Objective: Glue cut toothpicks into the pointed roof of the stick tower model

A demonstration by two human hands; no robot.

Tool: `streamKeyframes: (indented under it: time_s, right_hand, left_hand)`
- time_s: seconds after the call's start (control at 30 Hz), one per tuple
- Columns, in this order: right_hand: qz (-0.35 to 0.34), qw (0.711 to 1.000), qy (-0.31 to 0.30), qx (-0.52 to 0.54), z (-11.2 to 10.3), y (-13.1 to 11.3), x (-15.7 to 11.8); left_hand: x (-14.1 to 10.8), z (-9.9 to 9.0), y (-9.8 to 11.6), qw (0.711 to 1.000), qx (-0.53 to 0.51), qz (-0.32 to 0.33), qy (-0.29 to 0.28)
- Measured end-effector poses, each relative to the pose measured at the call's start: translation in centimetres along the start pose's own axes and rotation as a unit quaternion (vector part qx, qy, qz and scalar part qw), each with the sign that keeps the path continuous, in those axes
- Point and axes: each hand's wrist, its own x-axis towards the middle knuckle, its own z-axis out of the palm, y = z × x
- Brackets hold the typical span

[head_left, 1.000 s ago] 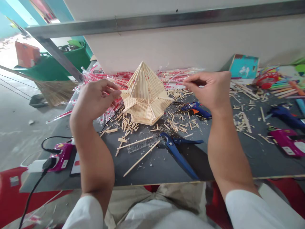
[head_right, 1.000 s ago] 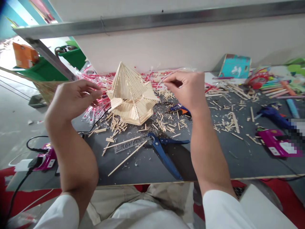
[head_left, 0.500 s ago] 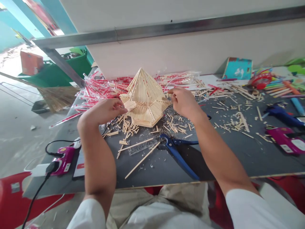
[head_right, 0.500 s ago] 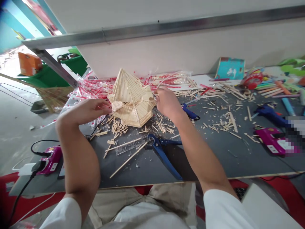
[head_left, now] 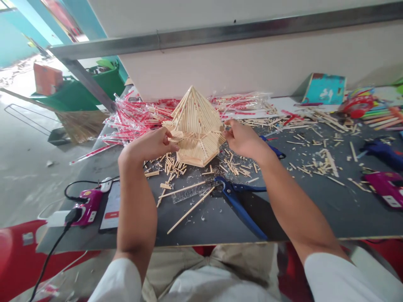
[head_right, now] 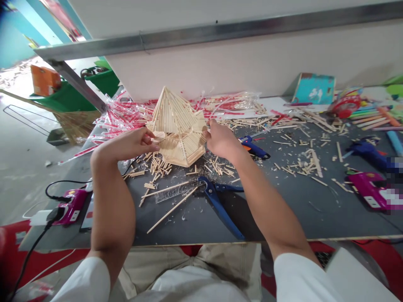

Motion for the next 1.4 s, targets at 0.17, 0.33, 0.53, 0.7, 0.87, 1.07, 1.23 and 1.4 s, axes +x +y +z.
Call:
streamKeyframes:
  time_s: [0.17,0.33,0.53,0.7,0.87,1.07,1.23,1.4]
  right_hand:
    - [-0.005,0.999,-0.031,0.036,-0.5,-0.9,-0.9]
    - [-0.027,0.994,-0.07,0.075,-0.8,-2.6,-2.6]
    - [-0.075,0.989,-0.111,0.056,-0.9,-4.1,-4.1]
    - [-0.065,0.994,-0.091,0.012,-1.3,-4.8,-4.4]
    - [-0.111,0.993,-0.021,0.019,-2.3,-4.5,-4.5]
    - [-0.137,0.985,0.093,0.054,-2.6,-4.6,-4.3]
    - [-0.139,0.982,0.11,0.064,-2.0,-4.7,-3.9]
    - [-0.136,0.981,0.115,0.074,-1.4,-4.4,-3.6]
  left_hand:
    - [1.0,0.4,-1.6,0.999,-0.015,-0.002,0.037]
    - [1.7,0.8,-2.8,0.991,-0.117,0.003,0.07]
    - [2.6,1.5,-3.4,0.979,-0.191,0.016,0.069]
    - [2.3,0.9,-3.0,0.99,-0.061,0.042,0.116]
    - [-0.3,-0.9,-1.2,0.987,-0.04,0.011,0.153]
    - [-3.3,-2.3,1.5,0.977,0.001,0.021,0.214]
    - [-4.0,-2.4,3.1,0.977,-0.005,0.037,0.21]
    - [-3.6,-2.2,4.3,0.99,0.038,0.029,0.129]
